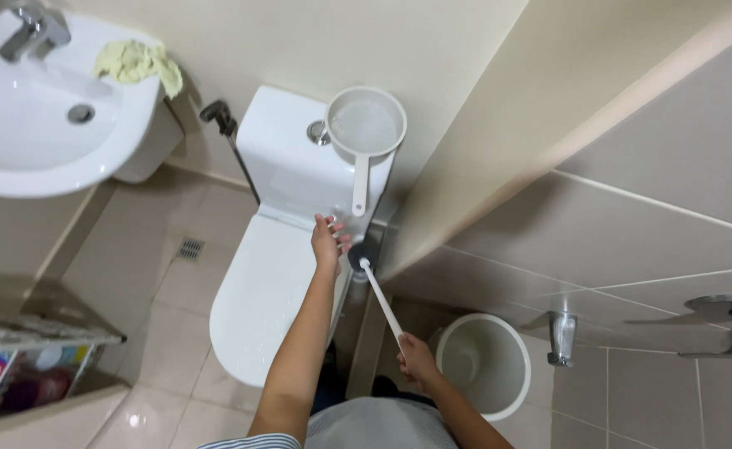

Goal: Clean the toilet bowl using a brush, water scoop, and bidet sprayer.

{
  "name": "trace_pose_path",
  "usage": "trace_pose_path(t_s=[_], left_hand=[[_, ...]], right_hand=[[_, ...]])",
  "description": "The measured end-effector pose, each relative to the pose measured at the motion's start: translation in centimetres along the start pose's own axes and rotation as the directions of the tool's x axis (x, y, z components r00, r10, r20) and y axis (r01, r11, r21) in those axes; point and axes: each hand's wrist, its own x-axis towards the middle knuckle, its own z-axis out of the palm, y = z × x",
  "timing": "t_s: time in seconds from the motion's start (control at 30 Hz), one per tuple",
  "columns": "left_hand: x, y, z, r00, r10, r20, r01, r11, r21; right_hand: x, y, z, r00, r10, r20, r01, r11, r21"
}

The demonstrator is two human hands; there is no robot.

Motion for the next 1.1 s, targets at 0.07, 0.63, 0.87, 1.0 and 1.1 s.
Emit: trace_pose_path(t_s=[0.07, 0.63, 0.87, 1.0, 1.1], left_hand=[[-1.0, -4.5, -4.0, 0.999, -0.002, -0.051, 0.004, 0.999, 0.040], [-23.6, -22.9, -20.4, 0.852, 0.032, -0.522, 0.036, 0.992, 0.119], [-28.8, -23.9, -20.7, 0.812, 0.055, -0.580, -0.017, 0.997, 0.070], [-28.7, -24.0, -21.8, 0.810, 0.042, -0.585, 0.016, 0.995, 0.094], [-28.1, -23.9, -23.9, 0.818, 0.064, -0.571, 0.022, 0.989, 0.143]], right_hand=[[1.7, 1.7, -0.9, 0.998, -0.055, 0.031, 0.059, 0.990, -0.125], [6.9, 4.7, -5.3, 0.841, -0.380, 0.385, 0.449, 0.092, -0.889], [8.9, 5.0, -5.8, 0.829, -0.483, 0.283, 0.373, 0.100, -0.923], [5.3, 4.8, -5.3, 0.868, -0.359, 0.343, 0.372, 0.014, -0.928], [1.8, 2.4, -4.1, 0.960, -0.140, 0.244, 0.237, -0.065, -0.969]])
